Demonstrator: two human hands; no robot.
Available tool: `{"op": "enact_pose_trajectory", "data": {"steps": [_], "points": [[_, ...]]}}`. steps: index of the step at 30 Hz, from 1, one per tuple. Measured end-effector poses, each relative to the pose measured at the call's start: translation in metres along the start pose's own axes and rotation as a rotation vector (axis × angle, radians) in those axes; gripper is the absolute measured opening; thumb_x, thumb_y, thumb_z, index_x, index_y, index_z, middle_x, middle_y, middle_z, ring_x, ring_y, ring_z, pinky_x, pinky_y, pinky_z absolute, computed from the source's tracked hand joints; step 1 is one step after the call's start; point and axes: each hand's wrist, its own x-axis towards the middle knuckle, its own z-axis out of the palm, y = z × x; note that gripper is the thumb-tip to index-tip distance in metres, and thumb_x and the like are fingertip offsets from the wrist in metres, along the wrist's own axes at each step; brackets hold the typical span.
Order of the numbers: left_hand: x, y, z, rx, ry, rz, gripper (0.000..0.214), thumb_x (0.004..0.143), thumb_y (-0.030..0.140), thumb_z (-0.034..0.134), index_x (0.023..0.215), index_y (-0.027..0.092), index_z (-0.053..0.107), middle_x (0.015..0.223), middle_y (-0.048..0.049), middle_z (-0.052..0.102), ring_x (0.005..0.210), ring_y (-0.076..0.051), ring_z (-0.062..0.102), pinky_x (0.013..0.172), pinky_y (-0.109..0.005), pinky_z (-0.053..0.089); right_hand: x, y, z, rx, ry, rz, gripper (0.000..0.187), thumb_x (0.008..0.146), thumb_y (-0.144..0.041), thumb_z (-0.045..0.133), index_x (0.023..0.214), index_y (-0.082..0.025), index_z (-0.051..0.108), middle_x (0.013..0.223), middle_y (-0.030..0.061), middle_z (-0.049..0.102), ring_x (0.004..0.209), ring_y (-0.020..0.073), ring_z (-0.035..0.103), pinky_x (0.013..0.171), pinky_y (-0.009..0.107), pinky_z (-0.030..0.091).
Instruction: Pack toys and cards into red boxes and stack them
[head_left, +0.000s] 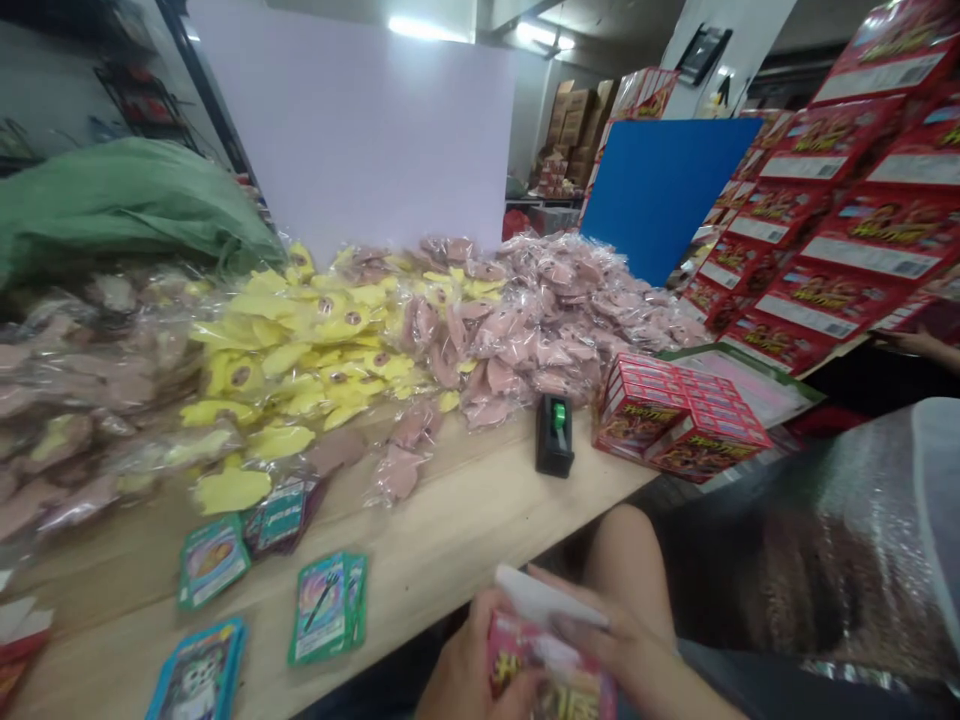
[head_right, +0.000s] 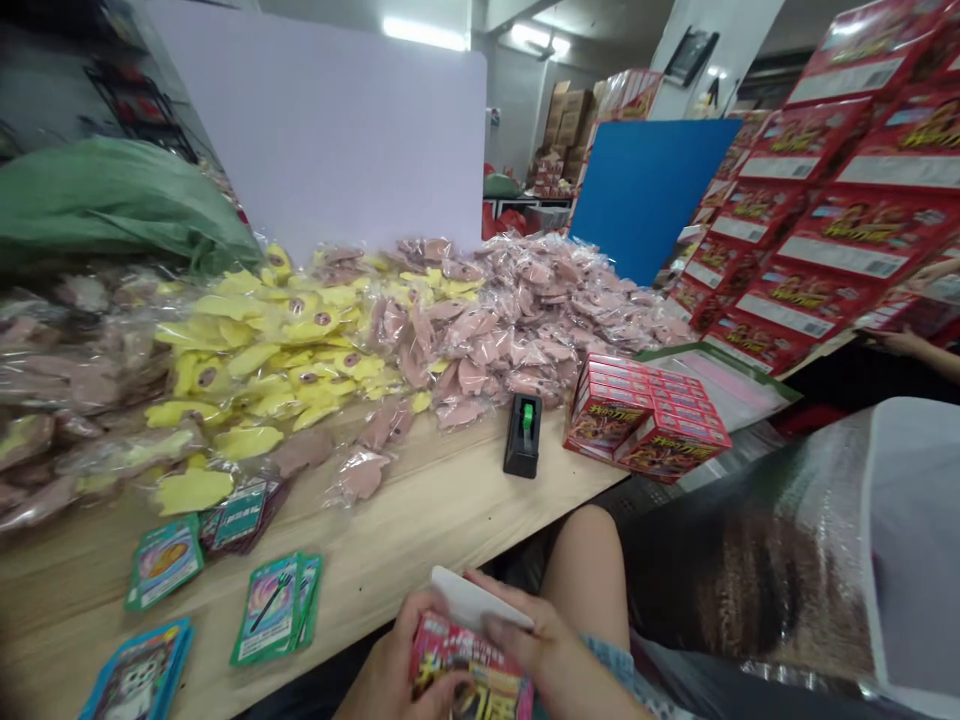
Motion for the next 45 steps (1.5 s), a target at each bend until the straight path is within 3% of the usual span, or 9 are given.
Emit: {"op": "enact_pose_trajectory", "data": {"steps": [8, 19, 23, 25, 27, 31, 34, 37, 45], "points": [[0.001, -0.003, 0.006, -0.122, 0.143, -0.081, 0.104, 0.062, 0.019, 0.063, 0.135, 0.014, -0.010, 0.096, -0.0056, 0.063, 0.084, -0.021, 0.062, 0.078, -0.031, 0.047, 0.021, -0.022, 0.010, -0.428, -0.071, -0.004, 0.040, 0.079, -0.045, 0.055, 0.107, -0.018, 0.065, 0.099, 0.0094, 0.067, 0.091, 0.0257, 0.060, 0.082, 0.036, 0.045], [-0.018, -0.004, -0.002, -0.145, 0.074, -0.094, 0.097, 0.058, 0.019, 0.066, 0.138, 0.012, 0.011, 0.108, -0.0112, 0.059, 0.093, -0.023, 0.057, 0.085, -0.036, 0.045, 0.022, -0.039, 0.027, -0.498, -0.212, 0.002, 0.034, 0.084, -0.041, 0.047, 0.101, -0.020, 0.067, 0.085, 0.0033, 0.069, 0.076, 0.0189, 0.061, 0.068, 0.027, 0.048], [-0.022, 0.000, -0.014, -0.150, 0.086, -0.023, 0.103, 0.056, 0.022, 0.069, 0.140, 0.012, 0.011, 0.124, -0.0144, 0.048, 0.107, -0.025, 0.050, 0.093, -0.037, 0.041, 0.004, -0.038, 0.040, -0.714, -0.300, -0.099, 0.041, 0.081, -0.038, 0.052, 0.120, -0.023, 0.055, 0.115, 0.0088, 0.060, 0.100, 0.0241, 0.056, 0.086, 0.033, 0.045], [-0.018, 0.013, -0.037, -0.151, -0.056, 0.042, 0.085, 0.061, 0.019, 0.066, 0.137, 0.017, 0.027, 0.126, -0.0098, 0.048, 0.109, -0.023, 0.049, 0.094, -0.034, 0.041, -0.001, -0.024, 0.034, -0.785, -0.175, -0.229, 0.054, 0.074, -0.040, 0.061, 0.124, -0.022, 0.051, 0.127, 0.0121, 0.050, 0.115, 0.0283, 0.046, 0.097, 0.039, 0.037], [-0.008, 0.029, -0.066, -0.076, -0.217, 0.160, 0.054, 0.074, 0.018, 0.057, 0.126, 0.025, 0.046, 0.112, -0.0032, 0.058, 0.101, -0.018, 0.054, 0.088, -0.030, 0.044, 0.006, -0.011, 0.013, -0.751, 0.164, -0.331, 0.053, 0.074, -0.046, 0.057, 0.121, -0.022, 0.053, 0.125, 0.0139, 0.049, 0.114, 0.0290, 0.046, 0.097, 0.042, 0.037], [0.040, 0.049, -0.099, 0.235, 0.003, 0.475, 0.035, 0.088, 0.021, 0.038, 0.118, 0.027, 0.055, 0.108, -0.0044, 0.059, 0.098, -0.016, 0.055, 0.086, -0.028, 0.044, 0.064, -0.017, -0.056, -0.414, 0.926, -0.136, 0.050, 0.083, -0.049, 0.036, 0.126, -0.024, 0.035, 0.128, 0.0136, 0.039, 0.101, 0.0238, 0.054, 0.083, 0.041, 0.047], [0.080, 0.048, -0.090, 0.390, 0.071, 0.551, 0.041, 0.087, 0.021, 0.039, 0.128, 0.023, 0.043, 0.119, -0.0077, 0.055, 0.105, -0.018, 0.052, 0.090, -0.033, 0.043, 0.122, -0.036, -0.093, -0.237, 0.859, 0.083, 0.045, 0.083, -0.044, 0.042, 0.119, -0.018, 0.040, 0.112, 0.0143, 0.051, 0.077, 0.0207, 0.062, 0.063, 0.039, 0.052], [0.101, 0.050, -0.081, 0.559, -0.002, 0.387, 0.048, 0.084, 0.019, 0.044, 0.131, 0.018, 0.038, 0.111, -0.0113, 0.060, 0.097, -0.022, 0.058, 0.082, -0.036, 0.047, 0.156, -0.045, -0.111, -0.105, 0.802, 0.191, 0.027, 0.083, -0.036, 0.049, 0.098, -0.014, 0.051, 0.082, 0.0049, 0.059, 0.063, 0.0150, 0.060, 0.057, 0.034, 0.052], [0.120, 0.054, -0.095, 0.779, 0.000, 0.223, 0.022, 0.084, 0.024, 0.039, 0.098, 0.019, 0.055, 0.079, -0.0086, 0.067, 0.069, -0.025, 0.064, 0.057, -0.030, 0.043, 0.123, -0.005, -0.090, 0.036, 0.802, -0.052, 0.027, 0.068, -0.045, 0.060, 0.065, -0.019, 0.056, 0.069, 0.0020, 0.060, 0.072, 0.0196, 0.059, 0.065, 0.033, 0.049]]}}
